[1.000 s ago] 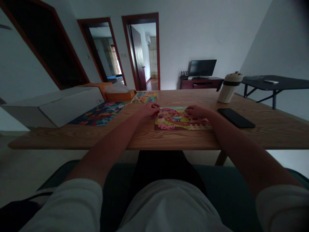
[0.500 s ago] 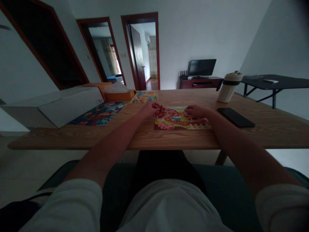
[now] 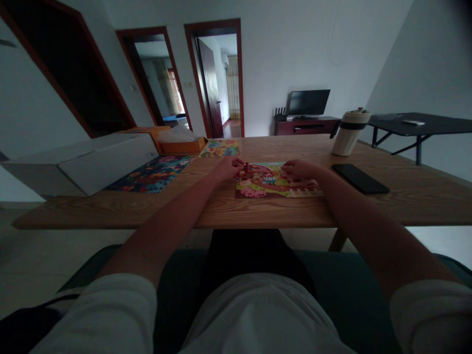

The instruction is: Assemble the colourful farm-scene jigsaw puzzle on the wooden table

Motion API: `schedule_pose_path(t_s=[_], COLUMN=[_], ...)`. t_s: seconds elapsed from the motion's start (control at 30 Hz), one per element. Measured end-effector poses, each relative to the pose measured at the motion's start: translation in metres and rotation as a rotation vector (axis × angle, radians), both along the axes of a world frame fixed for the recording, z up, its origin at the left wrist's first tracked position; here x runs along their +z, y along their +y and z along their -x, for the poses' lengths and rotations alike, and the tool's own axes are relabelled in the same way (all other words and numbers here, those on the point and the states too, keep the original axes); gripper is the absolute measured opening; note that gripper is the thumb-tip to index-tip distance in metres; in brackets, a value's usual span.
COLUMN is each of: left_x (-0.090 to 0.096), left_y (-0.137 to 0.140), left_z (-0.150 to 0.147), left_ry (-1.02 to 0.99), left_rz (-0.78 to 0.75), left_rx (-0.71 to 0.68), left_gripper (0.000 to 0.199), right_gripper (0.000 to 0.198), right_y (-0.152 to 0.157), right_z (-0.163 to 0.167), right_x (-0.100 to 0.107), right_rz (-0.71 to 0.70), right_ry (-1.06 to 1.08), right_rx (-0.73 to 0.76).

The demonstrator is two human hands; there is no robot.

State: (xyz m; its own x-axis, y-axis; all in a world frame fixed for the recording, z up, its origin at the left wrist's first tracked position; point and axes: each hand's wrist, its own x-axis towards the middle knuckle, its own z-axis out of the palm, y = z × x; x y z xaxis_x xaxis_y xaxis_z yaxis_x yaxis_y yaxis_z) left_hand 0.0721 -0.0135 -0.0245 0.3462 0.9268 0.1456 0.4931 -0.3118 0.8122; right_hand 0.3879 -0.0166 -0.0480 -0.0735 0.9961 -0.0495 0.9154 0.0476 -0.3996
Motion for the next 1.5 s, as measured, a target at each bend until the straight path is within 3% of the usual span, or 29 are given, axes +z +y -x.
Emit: schedule_pose_path(t_s=[0.2,0.47,0.6,0.8,1.07,1.23,1.4,1.5], left_x=[-0.002,-0.005,-0.004,0.013,0.039,0.033,0.019,0.012], left_y=[0.003,0.012,0.011,0.000,0.008,0.013,0.012,0.011], left_z=[0.004,0.007,0.006,0.000,-0.031,-0.049,-0.050,-0.044], left_ry=[0.034,0.150,0.155,0.163,0.354,0.492,0.504,0.482], left_rz=[-0.010,-0.191,-0.193,-0.242,-0.219,-0.183,-0.133,-0.203], left_rx=[0.020,0.023,0.027,-0.008,-0.147,-0.238,-0.201,-0.155], left_gripper=[0.004,0.006,0.006,0.012,0.027,0.033,0.034,0.034], right_gripper=[0.037,0.037,0.037,0.036,0.037,0.036,0.036,0.035], right_y=[0.000,-0.007,-0.006,-0.003,-0.003,-0.003,-0.003,-0.001], right_z=[0.000,0.005,0.005,0.004,0.002,0.002,0.004,0.003], right_x=[-0.001,0.005,0.005,0.002,0.003,0.003,0.002,0.001], right_rz=[0.010,0.019,0.025,0.045,0.026,0.015,0.037,0.028], right_ry=[0.011,-0.016,-0.001,0.038,-0.003,0.005,0.031,0.012], right_rx=[-0.005,-0.021,-0.007,-0.005,-0.004,0.004,-0.007,-0.007])
